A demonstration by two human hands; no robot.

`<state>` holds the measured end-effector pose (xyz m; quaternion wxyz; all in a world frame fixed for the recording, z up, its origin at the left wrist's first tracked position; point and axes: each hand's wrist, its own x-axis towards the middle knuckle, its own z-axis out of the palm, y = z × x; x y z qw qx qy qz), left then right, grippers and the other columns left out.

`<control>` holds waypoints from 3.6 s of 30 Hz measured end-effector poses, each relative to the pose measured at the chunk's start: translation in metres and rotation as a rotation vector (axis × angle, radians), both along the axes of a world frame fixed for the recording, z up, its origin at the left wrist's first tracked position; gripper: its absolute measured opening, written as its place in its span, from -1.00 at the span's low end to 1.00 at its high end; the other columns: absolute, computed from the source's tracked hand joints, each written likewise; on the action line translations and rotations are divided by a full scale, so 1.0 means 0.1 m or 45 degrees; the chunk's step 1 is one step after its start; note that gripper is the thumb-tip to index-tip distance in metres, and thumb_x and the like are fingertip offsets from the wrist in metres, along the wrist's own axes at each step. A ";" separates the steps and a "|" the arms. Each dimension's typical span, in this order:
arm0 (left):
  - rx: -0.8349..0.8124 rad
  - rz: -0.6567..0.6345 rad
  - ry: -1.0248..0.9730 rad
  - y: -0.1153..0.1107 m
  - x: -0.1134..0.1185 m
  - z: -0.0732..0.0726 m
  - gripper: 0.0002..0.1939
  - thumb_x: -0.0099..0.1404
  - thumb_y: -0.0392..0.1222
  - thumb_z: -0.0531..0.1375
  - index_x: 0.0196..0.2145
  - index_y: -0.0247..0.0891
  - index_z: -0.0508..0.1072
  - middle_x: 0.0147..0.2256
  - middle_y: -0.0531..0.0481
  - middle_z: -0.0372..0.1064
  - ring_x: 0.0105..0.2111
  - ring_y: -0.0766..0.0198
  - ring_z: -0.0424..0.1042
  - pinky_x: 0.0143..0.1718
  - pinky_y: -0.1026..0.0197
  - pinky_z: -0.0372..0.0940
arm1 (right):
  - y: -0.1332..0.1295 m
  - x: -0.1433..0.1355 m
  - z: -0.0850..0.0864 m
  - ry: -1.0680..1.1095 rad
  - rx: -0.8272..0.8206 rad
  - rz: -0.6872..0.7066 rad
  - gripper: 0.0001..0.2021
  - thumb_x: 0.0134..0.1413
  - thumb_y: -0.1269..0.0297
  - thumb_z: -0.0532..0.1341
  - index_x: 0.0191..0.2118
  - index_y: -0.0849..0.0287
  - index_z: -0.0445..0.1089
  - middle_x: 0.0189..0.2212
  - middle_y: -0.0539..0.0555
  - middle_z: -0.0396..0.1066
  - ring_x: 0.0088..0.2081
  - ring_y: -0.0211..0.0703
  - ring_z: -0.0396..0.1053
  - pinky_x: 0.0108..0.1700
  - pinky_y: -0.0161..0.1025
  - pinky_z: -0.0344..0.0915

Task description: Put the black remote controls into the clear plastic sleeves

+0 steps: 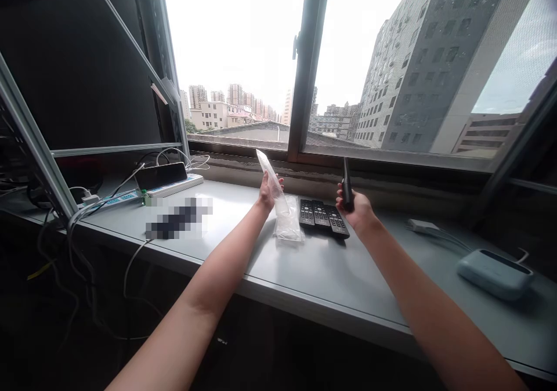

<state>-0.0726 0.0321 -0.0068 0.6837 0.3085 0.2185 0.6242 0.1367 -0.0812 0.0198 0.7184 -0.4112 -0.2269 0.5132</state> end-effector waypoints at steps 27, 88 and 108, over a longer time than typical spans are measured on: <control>-0.087 0.098 -0.186 0.05 -0.12 0.07 -0.46 0.45 0.23 -0.08 -0.04 -0.27 0.42 -0.39 -0.05 0.41 -0.50 0.29 0.34 -0.40 0.25 0.28 | -0.06 -0.21 -0.06 -0.889 0.397 0.292 -0.60 -0.11 -0.09 0.38 -0.40 0.12 0.31 -0.48 -0.09 0.23 -0.56 -0.40 0.09 -0.62 -0.40 0.04; -0.172 0.259 -0.545 0.18 -0.38 0.01 -0.46 0.44 0.23 -0.17 0.04 -0.15 0.36 -0.30 -0.09 0.39 -0.43 0.21 0.41 -0.38 0.21 0.36 | -0.14 -0.21 -0.05 -1.557 0.191 0.710 -0.50 -0.10 0.10 0.44 0.01 0.10 0.54 -0.33 0.03 0.45 -0.49 -0.33 0.22 -0.49 -0.35 0.19; -0.165 0.204 -0.450 0.02 -0.20 0.13 -0.35 0.40 0.35 -0.14 0.01 -0.22 0.40 -0.22 -0.16 0.46 -0.41 0.20 0.42 -0.34 0.19 0.33 | -0.07 -0.23 -0.13 -1.735 0.296 0.600 -0.43 0.04 0.01 0.33 0.15 0.16 0.44 -0.15 0.12 0.51 -0.27 -0.16 0.40 -0.25 -0.25 0.34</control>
